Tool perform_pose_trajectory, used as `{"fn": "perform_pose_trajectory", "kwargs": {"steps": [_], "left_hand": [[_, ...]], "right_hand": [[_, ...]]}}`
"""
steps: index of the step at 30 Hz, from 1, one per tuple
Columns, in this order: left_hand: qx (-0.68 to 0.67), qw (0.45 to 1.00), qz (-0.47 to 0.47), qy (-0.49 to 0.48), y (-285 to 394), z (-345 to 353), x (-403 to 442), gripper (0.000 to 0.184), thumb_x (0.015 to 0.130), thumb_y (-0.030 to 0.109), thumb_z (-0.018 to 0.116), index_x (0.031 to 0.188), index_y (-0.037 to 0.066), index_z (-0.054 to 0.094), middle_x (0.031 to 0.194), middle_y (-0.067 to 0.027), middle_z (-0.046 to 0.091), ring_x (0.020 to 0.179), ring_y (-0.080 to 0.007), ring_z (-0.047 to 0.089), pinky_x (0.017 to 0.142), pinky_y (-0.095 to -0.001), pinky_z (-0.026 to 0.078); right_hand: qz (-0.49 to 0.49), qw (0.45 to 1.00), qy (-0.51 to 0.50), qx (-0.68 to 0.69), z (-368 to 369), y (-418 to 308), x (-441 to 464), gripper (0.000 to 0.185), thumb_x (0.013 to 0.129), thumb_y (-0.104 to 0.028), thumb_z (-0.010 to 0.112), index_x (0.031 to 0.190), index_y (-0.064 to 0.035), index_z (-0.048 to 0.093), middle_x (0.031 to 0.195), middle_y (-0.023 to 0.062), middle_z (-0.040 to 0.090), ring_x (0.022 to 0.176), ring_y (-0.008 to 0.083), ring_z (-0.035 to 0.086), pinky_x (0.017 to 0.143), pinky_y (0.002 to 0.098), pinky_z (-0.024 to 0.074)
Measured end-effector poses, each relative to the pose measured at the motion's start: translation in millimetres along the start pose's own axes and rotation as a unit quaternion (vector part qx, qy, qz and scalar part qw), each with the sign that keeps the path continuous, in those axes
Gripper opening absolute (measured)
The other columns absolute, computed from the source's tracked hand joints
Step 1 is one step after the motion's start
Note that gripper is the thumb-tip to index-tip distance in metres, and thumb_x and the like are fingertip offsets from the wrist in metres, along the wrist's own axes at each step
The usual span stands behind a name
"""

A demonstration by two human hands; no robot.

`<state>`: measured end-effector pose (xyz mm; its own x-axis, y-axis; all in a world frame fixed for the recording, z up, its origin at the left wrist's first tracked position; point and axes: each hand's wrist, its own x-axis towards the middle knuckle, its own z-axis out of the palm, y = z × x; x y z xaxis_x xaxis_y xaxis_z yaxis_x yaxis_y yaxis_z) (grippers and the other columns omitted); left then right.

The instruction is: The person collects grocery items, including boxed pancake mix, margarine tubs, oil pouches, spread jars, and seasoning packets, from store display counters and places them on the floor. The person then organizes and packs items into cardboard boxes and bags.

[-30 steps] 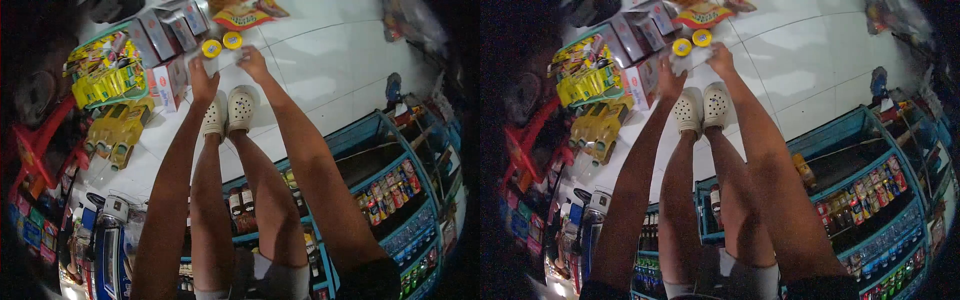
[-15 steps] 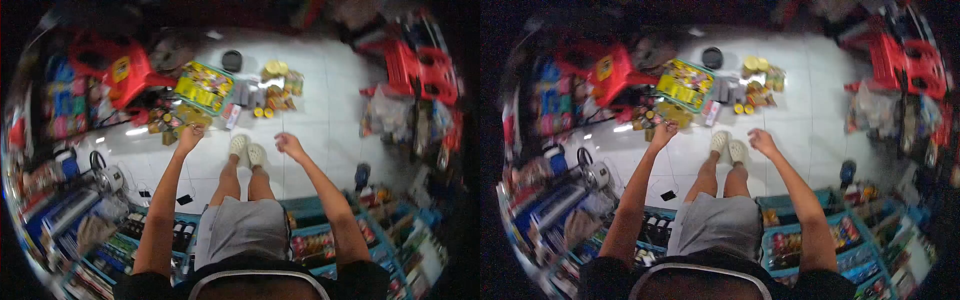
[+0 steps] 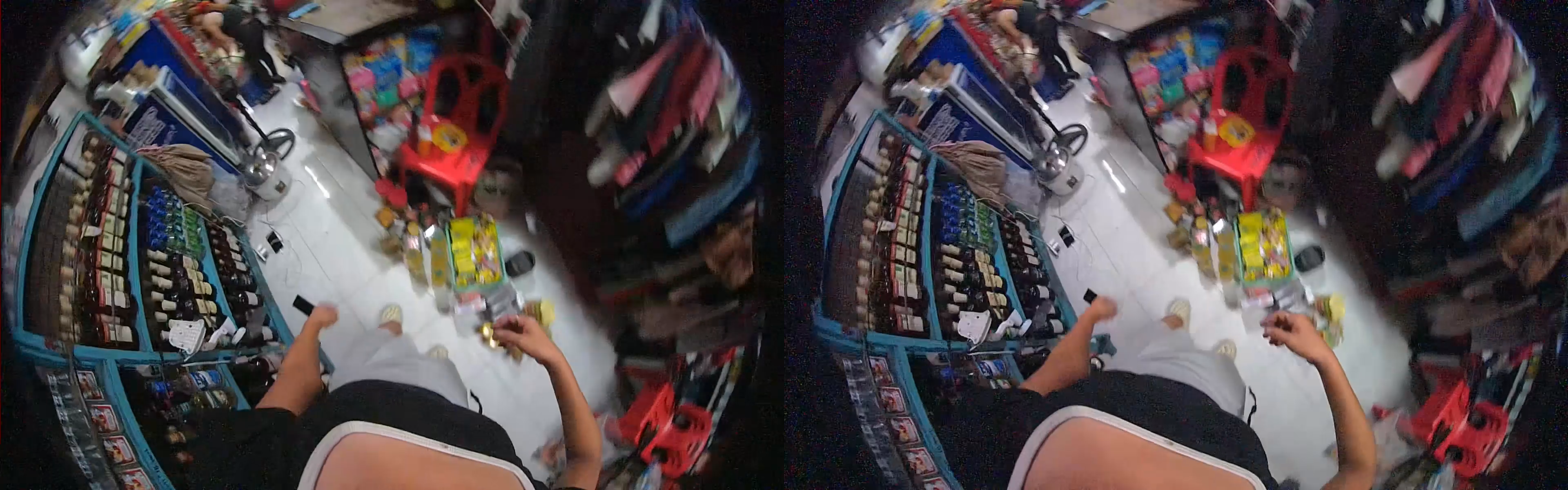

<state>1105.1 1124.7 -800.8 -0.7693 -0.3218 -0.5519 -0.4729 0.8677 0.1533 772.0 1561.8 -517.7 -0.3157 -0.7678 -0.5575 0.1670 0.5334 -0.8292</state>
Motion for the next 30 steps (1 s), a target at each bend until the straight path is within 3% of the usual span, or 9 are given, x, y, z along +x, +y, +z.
{"fn": "perform_pose_trajectory", "kwargs": {"steps": [2, 5, 8, 10, 14, 18, 22, 23, 30], "left_hand": [[-0.265, 0.954, -0.124, -0.063, -40.9, 19.8, -38.2, 0.028, 0.077, 0.025, 0.059, 0.091, 0.002, 0.066, 0.077, -0.0116, 0.064, 0.069, -0.0231, 0.062, 0.061, -0.0379, 0.050], [-0.614, 0.705, -0.355, -0.019, -48.2, 3.1, -72.9, 0.017, 0.076, 0.014, 0.067, 0.090, 0.004, 0.065, 0.082, -0.0114, 0.065, 0.070, -0.0236, 0.064, 0.052, -0.0349, 0.050], [-0.709, 0.589, -0.381, 0.066, -83.4, -2.2, -69.2, 0.015, 0.078, 0.010, 0.064, 0.093, 0.006, 0.063, 0.085, -0.0096, 0.064, 0.072, -0.0242, 0.065, 0.056, -0.0349, 0.050], [-0.703, 0.615, -0.356, 0.003, -136.6, 5.5, -47.7, 0.019, 0.081, 0.011, 0.063, 0.100, 0.006, 0.061, 0.089, -0.0087, 0.064, 0.078, -0.0241, 0.065, 0.065, -0.0369, 0.050], [-0.692, 0.626, -0.350, 0.086, -188.0, -56.5, -32.8, 0.020, 0.078, 0.010, 0.066, 0.096, 0.002, 0.060, 0.081, -0.0100, 0.064, 0.066, -0.0236, 0.064, 0.050, -0.0324, 0.049], [-0.719, 0.566, -0.374, 0.149, -263.7, -81.7, 3.3, 0.023, 0.079, 0.008, 0.064, 0.101, 0.001, 0.060, 0.068, -0.0072, 0.061, 0.051, -0.0202, 0.060, 0.044, -0.0275, 0.046], [-0.788, 0.482, -0.324, 0.203, -309.8, -141.1, 62.7, 0.029, 0.080, 0.008, 0.062, 0.107, 0.000, 0.057, 0.081, -0.0104, 0.063, 0.061, -0.0199, 0.062, 0.046, -0.0255, 0.047], [-0.782, 0.510, -0.299, 0.196, -317.9, -163.2, 81.3, 0.034, 0.082, 0.014, 0.062, 0.113, 0.003, 0.055, 0.093, -0.0101, 0.062, 0.077, -0.0228, 0.063, 0.064, -0.0312, 0.052], [-0.784, 0.534, -0.148, 0.279, -371.4, -393.8, 211.7, 0.038, 0.086, 0.016, 0.059, 0.119, -0.003, 0.052, 0.099, -0.0094, 0.063, 0.085, -0.0161, 0.062, 0.075, -0.0271, 0.051]], "right_hand": [[-0.044, 0.999, 0.031, 0.003, 1.4, -33.9, 29.2, 0.023, 0.086, -0.015, 0.063, 0.103, 0.0001, 0.060, 0.089, 0.0033, 0.064, 0.077, 0.0099, 0.060, 0.069, 0.0255, 0.0504], [-0.067, 0.994, 0.054, 0.060, 16.9, -80.8, 98.9, 0.022, 0.087, -0.014, 0.062, 0.102, 0.0010, 0.060, 0.087, 0.0055, 0.064, 0.075, 0.0117, 0.061, 0.067, 0.0256, 0.0504], [-0.093, 0.971, 0.092, 0.198, 80.6, -133.6, 185.7, 0.018, 0.087, -0.013, 0.059, 0.100, -0.0014, 0.061, 0.085, 0.0073, 0.064, 0.073, 0.0141, 0.062, 0.067, 0.0273, 0.0516], [-0.090, 0.958, 0.064, 0.266, 131.1, -161.3, 256.3, 0.017, 0.086, -0.012, 0.059, 0.099, -0.0020, 0.060, 0.081, 0.0070, 0.063, 0.069, 0.0133, 0.060, 0.064, 0.0275, 0.0511], [-0.052, 0.971, -0.086, 0.217, 236.3, -252.2, 354.9, 0.021, 0.085, -0.012, 0.059, 0.103, -0.0011, 0.059, 0.080, 0.0060, 0.063, 0.065, 0.0117, 0.059, 0.062, 0.0248, 0.0506], [-0.210, 0.949, -0.233, 0.023, 264.9, -342.3, 435.6, 0.021, 0.091, -0.017, 0.057, 0.106, -0.0014, 0.060, 0.088, 0.0039, 0.063, 0.081, 0.0100, 0.060, 0.071, 0.0246, 0.0505], [-0.204, 0.961, -0.180, 0.049, 244.2, -419.5, 513.8, 0.021, 0.091, -0.016, 0.057, 0.105, -0.0012, 0.061, 0.086, 0.0039, 0.063, 0.078, 0.0093, 0.060, 0.071, 0.0244, 0.0500], [-0.205, 0.965, -0.157, 0.048, 235.7, -432.9, 536.5, 0.020, 0.091, -0.016, 0.057, 0.104, -0.0014, 0.061, 0.085, 0.0036, 0.064, 0.076, 0.0090, 0.060, 0.070, 0.0242, 0.0497], [-0.196, 0.973, -0.091, 0.081, 196.8, -535.1, 684.8, 0.016, 0.089, -0.013, 0.057, 0.099, -0.0007, 0.061, 0.081, 0.0049, 0.063, 0.068, 0.0090, 0.057, 0.062, 0.0229, 0.0469]]}}
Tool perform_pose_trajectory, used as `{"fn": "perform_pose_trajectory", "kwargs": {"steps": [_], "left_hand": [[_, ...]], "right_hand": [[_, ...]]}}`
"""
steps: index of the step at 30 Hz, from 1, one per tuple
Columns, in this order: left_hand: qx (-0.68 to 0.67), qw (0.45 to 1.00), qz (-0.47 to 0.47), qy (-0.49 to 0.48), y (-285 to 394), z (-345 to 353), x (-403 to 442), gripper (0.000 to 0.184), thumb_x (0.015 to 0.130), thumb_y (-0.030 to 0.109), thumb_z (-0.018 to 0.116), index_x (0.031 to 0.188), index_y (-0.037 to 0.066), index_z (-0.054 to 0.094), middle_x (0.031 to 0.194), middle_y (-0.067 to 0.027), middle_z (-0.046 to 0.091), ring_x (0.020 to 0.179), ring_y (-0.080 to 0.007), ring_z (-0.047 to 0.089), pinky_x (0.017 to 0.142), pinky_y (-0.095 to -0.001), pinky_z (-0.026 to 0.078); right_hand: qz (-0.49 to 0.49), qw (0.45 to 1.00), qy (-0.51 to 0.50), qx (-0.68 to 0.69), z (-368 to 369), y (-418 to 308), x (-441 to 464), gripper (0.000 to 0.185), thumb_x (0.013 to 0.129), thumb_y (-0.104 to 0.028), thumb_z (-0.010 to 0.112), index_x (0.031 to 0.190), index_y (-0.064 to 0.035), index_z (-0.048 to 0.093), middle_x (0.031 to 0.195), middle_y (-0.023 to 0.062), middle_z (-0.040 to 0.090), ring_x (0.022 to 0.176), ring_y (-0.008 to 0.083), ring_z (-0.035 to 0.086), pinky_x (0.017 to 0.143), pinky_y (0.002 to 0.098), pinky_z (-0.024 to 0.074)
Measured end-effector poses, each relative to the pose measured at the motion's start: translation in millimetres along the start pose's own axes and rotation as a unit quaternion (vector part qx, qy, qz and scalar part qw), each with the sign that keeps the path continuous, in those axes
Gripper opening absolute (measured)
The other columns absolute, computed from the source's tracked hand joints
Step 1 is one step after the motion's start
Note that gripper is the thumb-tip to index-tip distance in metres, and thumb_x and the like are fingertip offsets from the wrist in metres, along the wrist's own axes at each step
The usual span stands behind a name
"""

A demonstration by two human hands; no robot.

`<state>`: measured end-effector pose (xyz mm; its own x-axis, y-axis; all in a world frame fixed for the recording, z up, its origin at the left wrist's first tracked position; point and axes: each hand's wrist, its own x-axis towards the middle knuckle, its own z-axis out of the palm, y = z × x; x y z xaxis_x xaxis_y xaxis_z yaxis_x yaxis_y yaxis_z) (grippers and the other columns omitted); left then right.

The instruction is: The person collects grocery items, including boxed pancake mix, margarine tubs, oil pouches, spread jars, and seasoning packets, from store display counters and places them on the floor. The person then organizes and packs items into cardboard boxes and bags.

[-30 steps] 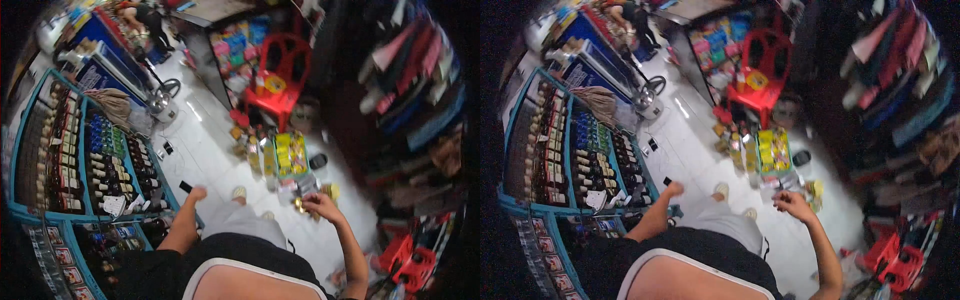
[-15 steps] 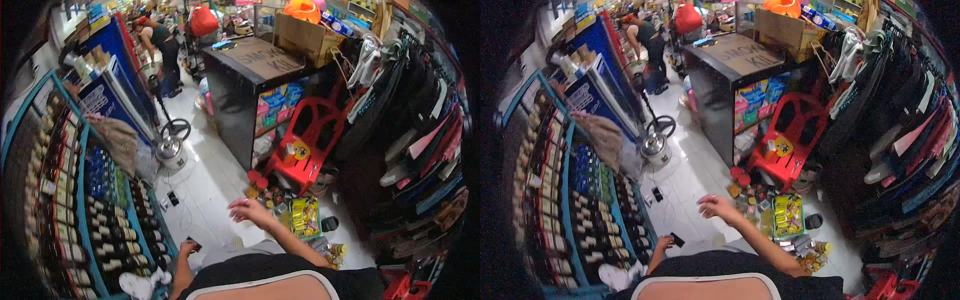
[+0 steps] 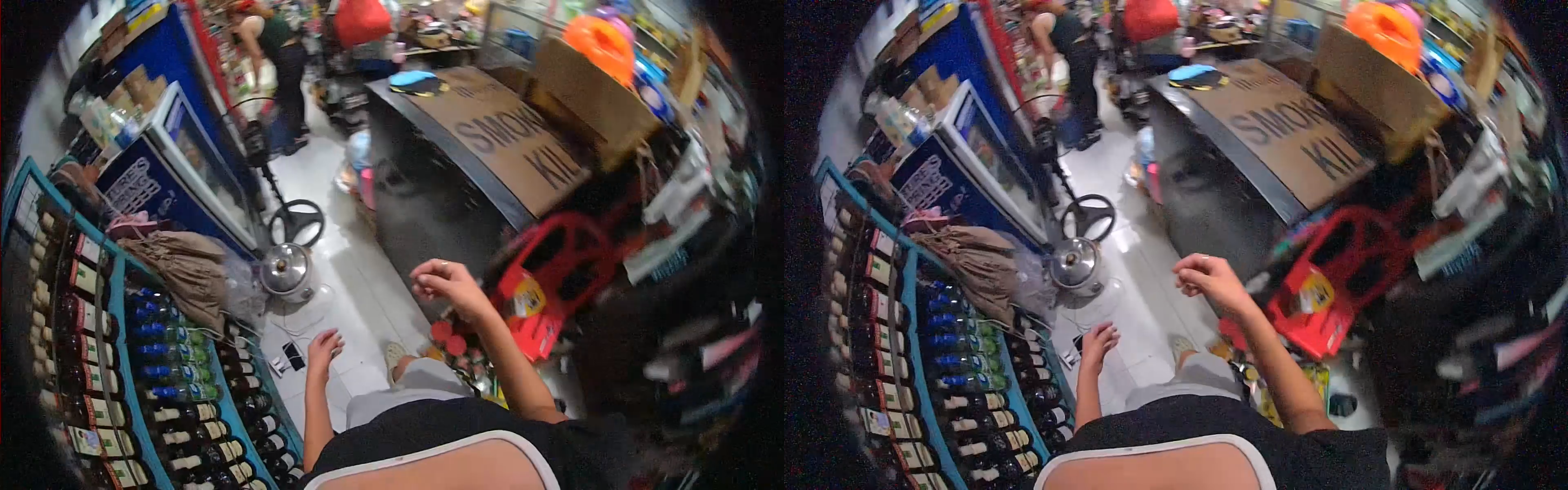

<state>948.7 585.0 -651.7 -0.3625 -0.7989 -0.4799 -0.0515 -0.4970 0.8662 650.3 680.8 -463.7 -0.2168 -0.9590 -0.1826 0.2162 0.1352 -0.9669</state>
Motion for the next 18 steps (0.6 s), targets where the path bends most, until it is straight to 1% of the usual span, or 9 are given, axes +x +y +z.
{"fn": "perform_pose_trajectory", "kwargs": {"steps": [3, 6, 8, 9, 12, 13, 16, 17, 18], "left_hand": [[-0.007, 0.996, 0.083, -0.014, 103.9, 36.4, 43.3, 0.035, 0.088, 0.015, 0.058, 0.118, -0.003, 0.053, 0.103, -0.0102, 0.062, 0.091, -0.0167, 0.062, 0.080, -0.0275, 0.050], [-0.006, 0.981, 0.189, -0.041, 202.8, 59.8, 67.6, 0.031, 0.088, 0.013, 0.058, 0.115, -0.002, 0.056, 0.100, -0.0088, 0.063, 0.092, -0.0149, 0.061, 0.082, -0.0273, 0.049], [0.002, 0.975, 0.219, -0.047, 239.5, 61.4, 88.5, 0.027, 0.087, 0.011, 0.060, 0.112, -0.001, 0.059, 0.096, -0.0066, 0.063, 0.087, -0.0121, 0.060, 0.078, -0.0254, 0.049], [0.007, 0.970, 0.238, -0.053, 256.6, 61.3, 104.0, 0.026, 0.086, 0.010, 0.061, 0.110, 0.000, 0.060, 0.094, -0.0055, 0.063, 0.085, -0.0107, 0.060, 0.076, -0.0245, 0.049], [0.023, 0.978, 0.183, -0.093, 290.7, 49.5, 147.3, 0.022, 0.086, 0.009, 0.061, 0.107, 0.000, 0.062, 0.089, -0.0019, 0.062, 0.078, -0.0063, 0.056, 0.068, -0.0212, 0.046], [0.002, 0.979, 0.175, -0.106, 300.0, 48.1, 163.7, 0.020, 0.087, 0.009, 0.061, 0.106, 0.001, 0.062, 0.082, 0.0005, 0.060, 0.072, -0.0040, 0.053, 0.063, -0.0196, 0.043], [0.033, 0.973, 0.157, -0.165, 343.8, 44.6, 199.8, 0.018, 0.088, 0.009, 0.060, 0.104, 0.002, 0.063, 0.080, 0.0019, 0.059, 0.072, -0.0033, 0.052, 0.064, -0.0185, 0.043], [0.061, 0.965, 0.137, -0.216, 356.3, 37.6, 211.5, 0.017, 0.089, 0.010, 0.060, 0.103, 0.001, 0.063, 0.086, 0.0011, 0.060, 0.076, -0.0063, 0.053, 0.070, -0.0220, 0.044], [0.124, 0.944, 0.168, -0.255, 371.9, 30.4, 225.9, 0.016, 0.088, 0.010, 0.060, 0.101, 0.001, 0.063, 0.086, -0.0007, 0.061, 0.076, -0.0074, 0.054, 0.070, -0.0229, 0.045]], "right_hand": [[0.007, 0.999, 0.027, 0.046, -5.2, -21.2, 76.1, 0.015, 0.089, -0.012, 0.057, 0.099, -0.0002, 0.060, 0.080, 0.0061, 0.063, 0.065, 0.0095, 0.055, 0.058, 0.0214, 0.0436], [0.025, 0.998, -0.004, 0.052, 1.5, -39.3, 150.2, 0.014, 0.089, -0.009, 0.056, 0.100, -0.0011, 0.061, 0.078, 0.0052, 0.063, 0.065, 0.0095, 0.056, 0.059, 0.0216, 0.0443], [0.029, 0.999, -0.034, 0.014, 10.1, -46.1, 197.6, 0.014, 0.089, -0.009, 0.056, 0.100, -0.0012, 0.061, 0.077, 0.0046, 0.063, 0.066, 0.0091, 0.057, 0.061, 0.0213, 0.0451], [0.024, 0.997, -0.079, -0.008, 9.7, -46.9, 222.1, 0.014, 0.089, -0.010, 0.056, 0.099, -0.0012, 0.062, 0.080, 0.0044, 0.064, 0.070, 0.0089, 0.058, 0.064, 0.0213, 0.0457], [0.022, 0.990, -0.117, -0.079, 22.4, -54.8, 281.9, 0.016, 0.090, -0.013, 0.056, 0.100, -0.0006, 0.061, 0.084, 0.0030, 0.063, 0.074, 0.0078, 0.057, 0.067, 0.0222, 0.0462], [0.017, 0.989, -0.117, -0.084, 23.7, -53.2, 302.1, 0.017, 0.090, -0.013, 0.057, 0.100, -0.0004, 0.061, 0.085, 0.0030, 0.063, 0.074, 0.0078, 0.057, 0.067, 0.0223, 0.0463], [0.017, 0.991, -0.107, -0.079, 31.8, -57.8, 360.0, 0.018, 0.091, -0.014, 0.057, 0.101, 0.0004, 0.061, 0.085, 0.0034, 0.063, 0.076, 0.0081, 0.057, 0.068, 0.0229, 0.0468], [0.036, 0.992, -0.099, -0.065, 35.7, -60.5, 376.8, 0.019, 0.090, -0.014, 0.057, 0.101, 0.0006, 0.061, 0.085, 0.0039, 0.063, 0.077, 0.0084, 0.057, 0.069, 0.0232, 0.0470], [0.056, 0.993, -0.089, -0.055, 36.3, -65.6, 394.5, 0.019, 0.090, -0.014, 0.057, 0.101, 0.0009, 0.061, 0.085, 0.0043, 0.063, 0.078, 0.0088, 0.057, 0.069, 0.0235, 0.0473]]}}
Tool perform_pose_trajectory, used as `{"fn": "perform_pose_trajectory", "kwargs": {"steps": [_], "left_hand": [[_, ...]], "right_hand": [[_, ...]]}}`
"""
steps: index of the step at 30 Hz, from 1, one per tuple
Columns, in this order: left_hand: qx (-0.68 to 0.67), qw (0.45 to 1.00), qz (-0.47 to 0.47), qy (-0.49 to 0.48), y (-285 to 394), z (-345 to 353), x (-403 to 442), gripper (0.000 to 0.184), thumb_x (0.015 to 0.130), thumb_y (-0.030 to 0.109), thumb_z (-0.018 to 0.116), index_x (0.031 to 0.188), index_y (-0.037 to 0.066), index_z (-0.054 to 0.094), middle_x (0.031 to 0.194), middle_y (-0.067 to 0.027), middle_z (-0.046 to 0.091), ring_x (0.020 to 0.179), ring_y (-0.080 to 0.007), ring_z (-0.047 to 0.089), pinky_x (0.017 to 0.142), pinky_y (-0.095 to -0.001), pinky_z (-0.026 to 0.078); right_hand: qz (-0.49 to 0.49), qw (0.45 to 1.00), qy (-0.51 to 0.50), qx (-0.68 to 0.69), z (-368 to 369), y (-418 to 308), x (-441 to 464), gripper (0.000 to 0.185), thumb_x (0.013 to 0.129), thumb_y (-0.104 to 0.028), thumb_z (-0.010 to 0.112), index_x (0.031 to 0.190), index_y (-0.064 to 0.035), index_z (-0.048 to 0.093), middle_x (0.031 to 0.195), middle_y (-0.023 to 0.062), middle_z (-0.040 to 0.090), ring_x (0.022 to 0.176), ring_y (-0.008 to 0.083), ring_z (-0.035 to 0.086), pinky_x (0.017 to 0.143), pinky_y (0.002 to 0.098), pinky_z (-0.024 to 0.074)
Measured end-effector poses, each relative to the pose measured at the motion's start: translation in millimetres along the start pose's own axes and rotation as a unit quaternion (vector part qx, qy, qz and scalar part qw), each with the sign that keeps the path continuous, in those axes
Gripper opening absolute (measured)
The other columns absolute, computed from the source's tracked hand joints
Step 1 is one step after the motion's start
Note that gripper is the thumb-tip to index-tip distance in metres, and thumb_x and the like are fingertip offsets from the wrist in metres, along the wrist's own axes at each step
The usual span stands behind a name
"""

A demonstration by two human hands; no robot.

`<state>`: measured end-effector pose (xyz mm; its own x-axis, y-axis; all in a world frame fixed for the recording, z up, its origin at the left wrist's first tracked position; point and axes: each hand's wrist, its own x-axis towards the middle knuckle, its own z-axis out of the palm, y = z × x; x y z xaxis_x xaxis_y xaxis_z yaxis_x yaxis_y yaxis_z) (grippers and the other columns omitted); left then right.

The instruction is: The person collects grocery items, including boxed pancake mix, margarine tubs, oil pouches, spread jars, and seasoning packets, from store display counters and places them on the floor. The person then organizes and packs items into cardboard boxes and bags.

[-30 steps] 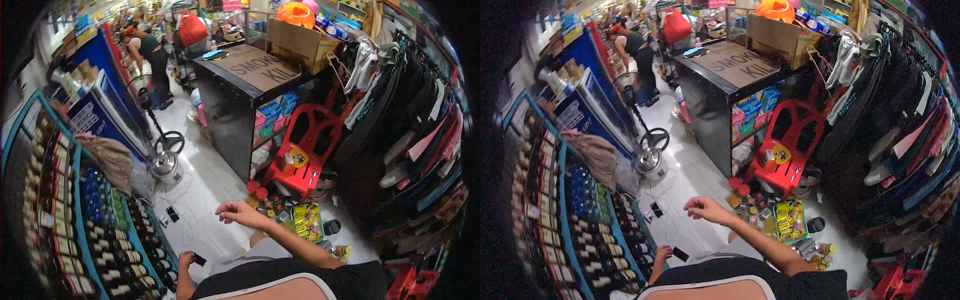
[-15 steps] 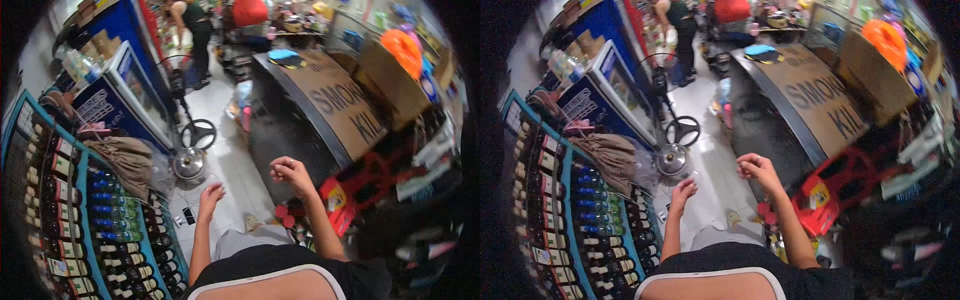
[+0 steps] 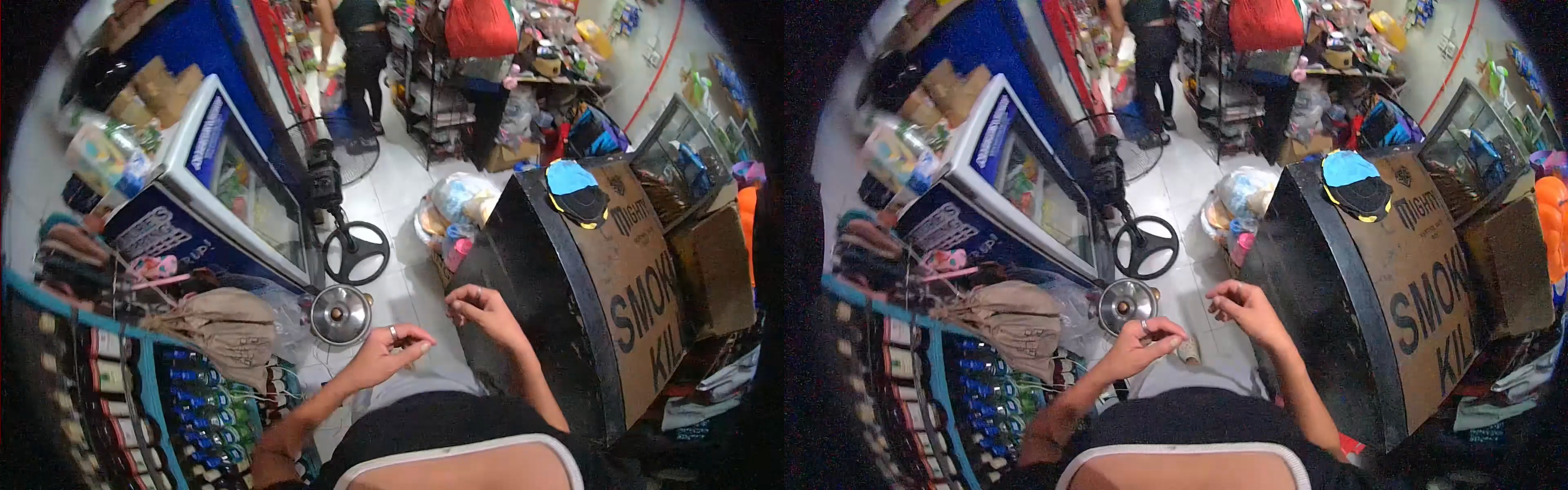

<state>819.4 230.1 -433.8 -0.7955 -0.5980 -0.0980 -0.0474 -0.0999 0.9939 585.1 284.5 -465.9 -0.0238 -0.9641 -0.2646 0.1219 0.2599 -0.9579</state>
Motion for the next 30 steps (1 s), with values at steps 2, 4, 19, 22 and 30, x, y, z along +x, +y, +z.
{"fn": "perform_pose_trajectory", "kwargs": {"steps": [2, 4, 19, 22, 30], "left_hand": [[0.108, 0.987, 0.051, -0.105, 11.8, -31.7, 27.4, 0.015, 0.088, 0.010, 0.060, 0.099, 0.000, 0.064, 0.087, -0.0041, 0.063, 0.077, -0.0096, 0.057, 0.070, -0.0247, 0.046], [0.116, 0.985, 0.038, -0.119, 19.8, -55.5, 62.4, 0.013, 0.087, 0.009, 0.061, 0.096, 0.001, 0.065, 0.088, -0.0070, 0.064, 0.078, -0.0119, 0.059, 0.070, -0.0261, 0.047], [0.101, 0.958, 0.263, -0.059, 136.5, -158.8, 408.3, 0.016, 0.078, -0.005, 0.062, 0.093, -0.001, 0.065, 0.076, -0.0098, 0.063, 0.066, -0.0148, 0.058, 0.061, -0.0250, 0.045], [0.126, 0.960, 0.194, -0.155, 153.9, -157.5, 471.4, 0.016, 0.077, -0.005, 0.063, 0.092, -0.002, 0.066, 0.073, -0.0090, 0.062, 0.062, -0.0139, 0.057, 0.058, -0.0247, 0.043], [0.049, 0.903, 0.243, -0.351, 171.6, -134.2, 669.9, 0.017, 0.077, -0.005, 0.062, 0.092, 0.001, 0.066, 0.072, -0.0064, 0.062, 0.061, -0.0111, 0.057, 0.055, -0.0233, 0.043]], "right_hand": [[-0.032, 0.996, 0.007, -0.083, -1.3, -28.8, 26.9, 0.019, 0.089, -0.014, 0.058, 0.101, 0.0007, 0.062, 0.084, 0.0038, 0.063, 0.076, 0.0073, 0.055, 0.068, 0.0235, 0.0459], [-0.054, 0.977, 0.023, -0.207, -13.9, -55.4, 55.2, 0.019, 0.089, -0.013, 0.058, 0.101, 0.0005, 0.063, 0.084, 0.0029, 0.063, 0.075, 0.0065, 0.053, 0.068, 0.0237, 0.0451], [-0.078, 0.965, 0.224, 0.109, -154.2, -87.7, 333.8, 0.017, 0.091, -0.012, 0.053, 0.101, 0.0000, 0.062, 0.082, 0.0003, 0.061, 0.074, 0.0064, 0.057, 0.067, 0.0219, 0.0468], [-0.056, 0.936, 0.322, 0.131, -180.0, -98.1, 349.6, 0.016, 0.091, -0.009, 0.053, 0.101, 0.0002, 0.062, 0.083, 0.0014, 0.062, 0.077, 0.0076, 0.057, 0.068, 0.0222, 0.0471], [-0.077, 0.800, 0.583, 0.117, -261.8, -135.0, 365.4, 0.014, 0.090, -0.006, 0.055, 0.100, 0.0008, 0.061, 0.082, 0.0055, 0.063, 0.076, 0.0111, 0.060, 0.070, 0.0244, 0.0486]]}}
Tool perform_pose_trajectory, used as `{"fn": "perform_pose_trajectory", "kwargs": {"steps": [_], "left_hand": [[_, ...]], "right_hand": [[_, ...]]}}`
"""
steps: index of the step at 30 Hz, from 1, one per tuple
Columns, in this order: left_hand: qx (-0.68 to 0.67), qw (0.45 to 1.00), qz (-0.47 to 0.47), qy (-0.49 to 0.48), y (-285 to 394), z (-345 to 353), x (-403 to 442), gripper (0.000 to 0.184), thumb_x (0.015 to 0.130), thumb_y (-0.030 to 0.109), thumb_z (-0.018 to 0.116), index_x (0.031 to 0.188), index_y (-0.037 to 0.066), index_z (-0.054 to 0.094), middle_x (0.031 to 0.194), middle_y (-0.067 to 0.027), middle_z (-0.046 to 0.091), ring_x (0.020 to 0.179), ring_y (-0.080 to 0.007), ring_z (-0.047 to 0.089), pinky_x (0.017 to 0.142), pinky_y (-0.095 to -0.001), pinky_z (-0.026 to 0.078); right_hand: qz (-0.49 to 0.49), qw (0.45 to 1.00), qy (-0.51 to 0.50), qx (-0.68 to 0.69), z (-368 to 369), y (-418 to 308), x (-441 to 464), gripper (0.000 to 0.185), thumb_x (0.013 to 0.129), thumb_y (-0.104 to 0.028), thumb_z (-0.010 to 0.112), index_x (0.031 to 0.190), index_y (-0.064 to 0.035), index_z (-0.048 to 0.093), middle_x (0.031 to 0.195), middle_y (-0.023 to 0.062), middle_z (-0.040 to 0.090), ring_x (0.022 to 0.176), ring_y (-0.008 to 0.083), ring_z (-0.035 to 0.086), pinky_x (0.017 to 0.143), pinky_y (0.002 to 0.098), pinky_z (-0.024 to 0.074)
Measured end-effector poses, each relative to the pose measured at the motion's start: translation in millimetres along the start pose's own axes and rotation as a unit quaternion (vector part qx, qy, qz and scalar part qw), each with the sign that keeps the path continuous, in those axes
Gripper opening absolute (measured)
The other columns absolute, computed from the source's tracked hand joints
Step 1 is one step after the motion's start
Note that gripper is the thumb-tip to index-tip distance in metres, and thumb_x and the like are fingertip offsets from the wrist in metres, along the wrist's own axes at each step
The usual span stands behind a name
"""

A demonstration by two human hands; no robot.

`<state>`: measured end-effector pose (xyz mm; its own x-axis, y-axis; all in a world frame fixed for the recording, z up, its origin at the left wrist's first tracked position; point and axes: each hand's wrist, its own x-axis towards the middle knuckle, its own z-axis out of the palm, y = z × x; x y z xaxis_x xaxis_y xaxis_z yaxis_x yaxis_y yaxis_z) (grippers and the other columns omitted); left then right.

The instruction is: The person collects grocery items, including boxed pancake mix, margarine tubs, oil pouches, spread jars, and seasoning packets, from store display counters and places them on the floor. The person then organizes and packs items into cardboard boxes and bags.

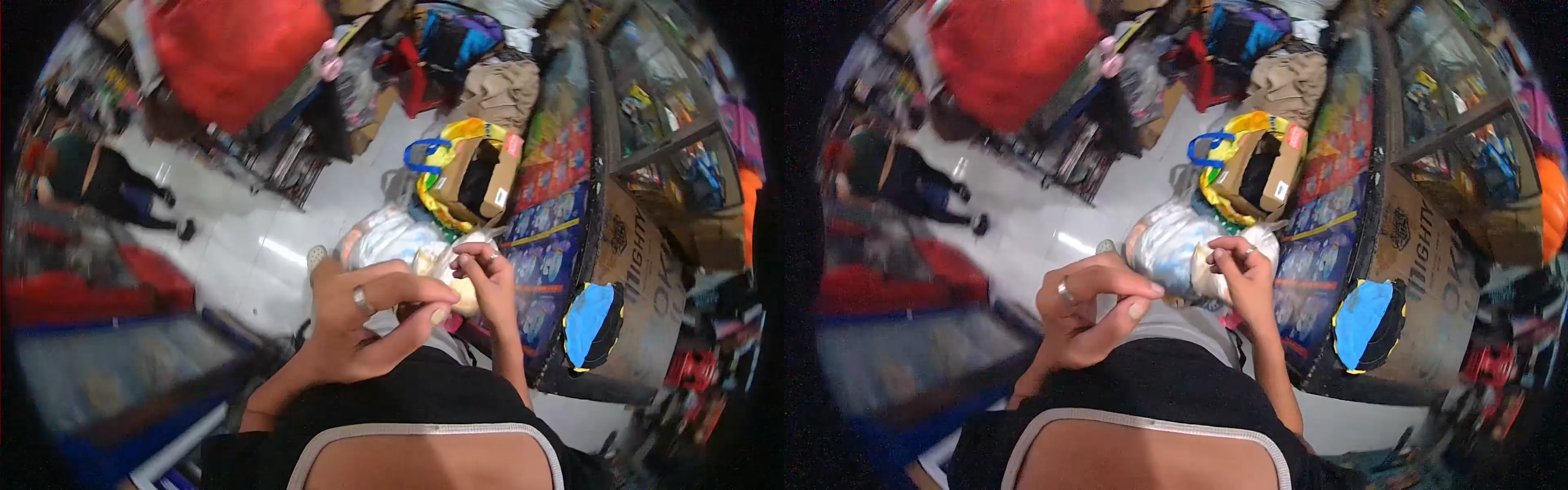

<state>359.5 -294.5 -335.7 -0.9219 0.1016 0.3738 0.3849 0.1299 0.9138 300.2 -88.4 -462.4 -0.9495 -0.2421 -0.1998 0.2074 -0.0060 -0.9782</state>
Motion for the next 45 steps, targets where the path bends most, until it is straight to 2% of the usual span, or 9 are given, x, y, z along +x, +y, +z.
{"fn": "perform_pose_trajectory", "kwargs": {"steps": [5, 8, 12, 15, 21, 25, 34, 38, 45], "left_hand": [[-0.046, 0.990, 0.080, -0.110, -85.8, -69.2, 108.6, 0.017, 0.078, -0.003, 0.063, 0.094, 0.001, 0.066, 0.078, -0.0091, 0.065, 0.065, -0.0124, 0.059, 0.060, -0.0236, 0.046], [-0.069, 0.983, 0.022, -0.166, -142.1, -129.4, 171.8, 0.008, 0.083, 0.001, 0.061, 0.089, -0.003, 0.065, 0.079, -0.0047, 0.063, 0.066, -0.0090, 0.055, 0.059, -0.0237, 0.044], [-0.144, 0.970, -0.187, -0.060, -182.3, -208.1, 204.1, 0.009, 0.087, 0.004, 0.058, 0.091, -0.003, 0.063, 0.077, -0.0025, 0.060, 0.070, -0.0065, 0.053, 0.062, -0.0211, 0.043], [-0.097, 0.976, -0.172, -0.094, -184.3, -222.3, 216.9, 0.008, 0.087, 0.003, 0.057, 0.090, -0.003, 0.062, 0.075, -0.0024, 0.057, 0.067, -0.0066, 0.051, 0.061, -0.0197, 0.041], [-0.211, 0.942, -0.135, -0.224, -159.6, -210.3, 244.1, 0.008, 0.086, -0.001, 0.058, 0.091, -0.003, 0.063, 0.079, -0.0036, 0.059, 0.066, -0.0073, 0.054, 0.060, -0.0199, 0.042], [-0.205, 0.950, -0.145, -0.184, -155.0, -198.6, 248.5, 0.009, 0.087, 0.007, 0.060, 0.091, 0.000, 0.063, 0.081, -0.0029, 0.062, 0.067, -0.0062, 0.055, 0.060, -0.0199, 0.044], [-0.250, 0.933, -0.072, -0.248, -81.4, -163.6, 207.8, 0.010, 0.088, 0.009, 0.056, 0.089, 0.000, 0.059, 0.071, -0.0044, 0.057, 0.062, -0.0095, 0.053, 0.057, -0.0217, 0.040], [-0.286, 0.914, -0.087, -0.274, -79.3, -132.3, 194.2, 0.009, 0.086, 0.004, 0.059, 0.090, -0.004, 0.062, 0.077, -0.0060, 0.060, 0.065, -0.0079, 0.055, 0.058, -0.0205, 0.043], [-0.330, 0.866, -0.109, -0.360, -79.7, -58.6, 217.9, 0.010, 0.087, 0.004, 0.059, 0.094, -0.002, 0.063, 0.075, -0.0036, 0.061, 0.065, -0.0062, 0.053, 0.059, -0.0198, 0.042]], "right_hand": [[-0.098, 0.986, 0.137, 0.014, 37.0, -49.8, 73.7, 0.012, 0.089, -0.004, 0.055, 0.098, 0.0012, 0.061, 0.081, 0.0024, 0.063, 0.075, 0.0084, 0.058, 0.070, 0.0228, 0.0473], [-0.105, 0.966, 0.232, 0.055, 88.2, -62.1, 128.9, 0.013, 0.089, -0.006, 0.055, 0.099, 0.0003, 0.062, 0.082, 0.0026, 0.063, 0.074, 0.0083, 0.058, 0.068, 0.0219, 0.0469], [-0.069, 0.988, 0.140, 0.001, 156.1, -77.7, 190.8, 0.016, 0.090, -0.008, 0.055, 0.102, -0.0009, 0.062, 0.086, 0.0027, 0.064, 0.077, 0.0089, 0.059, 0.071, 0.0235, 0.0488], [-0.091, 0.984, 0.149, 0.015, 186.0, -85.3, 224.7, 0.017, 0.090, -0.009, 0.055, 0.103, -0.0008, 0.061, 0.086, 0.0024, 0.063, 0.079, 0.0086, 0.059, 0.072, 0.0239, 0.0490], [-0.107, 0.948, 0.293, 0.059, 185.2, -100.6, 231.8, 0.017, 0.090, -0.012, 0.056, 0.101, -0.0006, 0.064, 0.087, 0.0047, 0.066, 0.080, 0.0113, 0.062, 0.073, 0.0257, 0.0491], [-0.149, 0.856, 0.437, -0.234, 174.5, -112.9, 207.4, 0.020, 0.084, -0.016, 0.056, 0.096, -0.0014, 0.064, 0.083, 0.0173, 0.065, 0.073, 0.0271, 0.064, 0.068, 0.0342, 0.0489], [-0.224, 0.824, 0.431, -0.293, 172.5, -112.0, 156.7, 0.015, 0.083, -0.011, 0.056, 0.093, -0.0020, 0.063, 0.083, 0.0178, 0.065, 0.076, 0.0337, 0.063, 0.070, 0.0404, 0.0492], [-0.201, 0.839, 0.411, -0.296, 153.5, -101.6, 131.3, 0.013, 0.082, -0.011, 0.057, 0.088, -0.0012, 0.063, 0.082, 0.0175, 0.065, 0.077, 0.0344, 0.063, 0.070, 0.0415, 0.0490], [-0.102, 0.803, 0.510, -0.290, 101.0, -88.2, 83.3, 0.017, 0.080, -0.010, 0.057, 0.090, 0.0011, 0.065, 0.087, 0.0193, 0.065, 0.077, 0.0344, 0.063, 0.072, 0.0397, 0.0498]]}}
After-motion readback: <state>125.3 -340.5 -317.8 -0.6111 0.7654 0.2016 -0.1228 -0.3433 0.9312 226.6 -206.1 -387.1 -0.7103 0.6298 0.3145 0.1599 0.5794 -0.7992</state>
